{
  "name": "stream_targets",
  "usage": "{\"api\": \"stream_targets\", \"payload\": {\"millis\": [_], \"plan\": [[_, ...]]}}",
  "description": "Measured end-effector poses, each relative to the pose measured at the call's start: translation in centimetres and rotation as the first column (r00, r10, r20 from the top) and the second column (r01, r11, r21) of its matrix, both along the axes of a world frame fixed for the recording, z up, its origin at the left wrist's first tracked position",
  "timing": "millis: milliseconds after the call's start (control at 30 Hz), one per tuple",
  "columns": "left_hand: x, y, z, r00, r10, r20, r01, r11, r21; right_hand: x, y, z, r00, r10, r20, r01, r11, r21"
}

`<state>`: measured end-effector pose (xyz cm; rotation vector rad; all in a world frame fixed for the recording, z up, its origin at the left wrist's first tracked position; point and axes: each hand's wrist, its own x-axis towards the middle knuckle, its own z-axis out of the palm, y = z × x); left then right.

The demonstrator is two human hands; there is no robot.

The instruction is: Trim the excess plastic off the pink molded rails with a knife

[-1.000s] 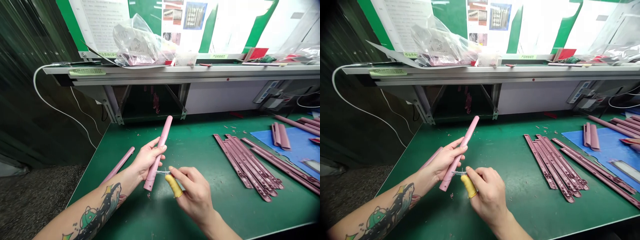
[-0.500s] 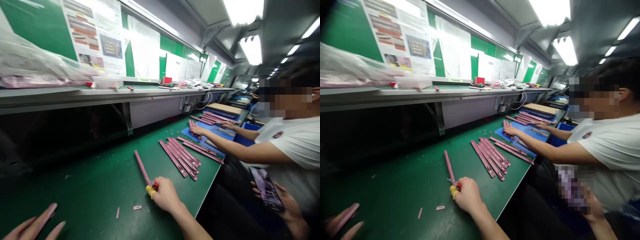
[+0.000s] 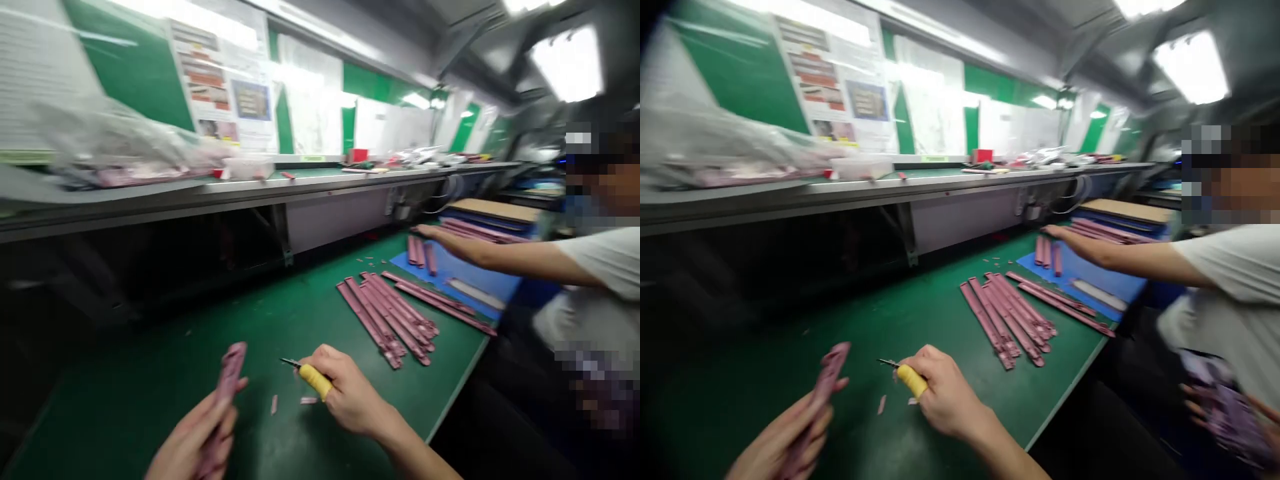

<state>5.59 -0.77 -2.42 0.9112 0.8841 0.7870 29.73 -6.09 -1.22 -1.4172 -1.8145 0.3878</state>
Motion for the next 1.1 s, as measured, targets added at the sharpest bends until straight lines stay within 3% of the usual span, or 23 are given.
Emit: {"api": "stream_targets", "payload": {"millis": [67,200,333,467,600,800,967,1100], "plan": [[0.7,-1.1,1.0,0.997,-0.014,0.080,0.014,1.000,-0.007,-1.3,-0.1,0.7,0.998,0.036,-0.046,-0.032,0.997,0.076],[1.3,-2.1,2.8,0.995,-0.038,0.096,0.042,0.998,-0.039,-2.3,0.3,1.9,0.999,-0.032,-0.043,0.040,0.979,0.199],[1.0,-2.6,2.7,0.990,-0.143,0.011,0.143,0.990,-0.006,-2.6,0.4,2.2,0.994,-0.107,0.035,0.094,0.963,0.254],[0.9,-2.8,2.3,0.994,-0.103,-0.029,0.104,0.994,0.038,-2.6,0.2,1.9,0.990,-0.118,0.078,0.095,0.962,0.256],[1.0,-3.2,2.5,0.994,-0.090,-0.067,0.097,0.989,0.109,-1.9,0.2,2.1,1.000,0.002,0.030,-0.008,0.981,0.195],[1.6,-4.4,3.3,0.990,0.065,-0.123,-0.037,0.976,0.215,-0.6,0.5,3.2,0.982,0.187,0.010,-0.187,0.975,0.120],[1.2,-4.7,3.5,0.981,0.023,-0.191,0.028,0.966,0.257,0.0,0.9,3.2,0.954,0.299,0.003,-0.296,0.943,0.153],[1.0,-4.8,3.5,0.967,0.088,-0.239,-0.012,0.954,0.299,-0.3,1.5,2.7,0.913,0.331,-0.236,-0.332,0.942,0.037]]}}
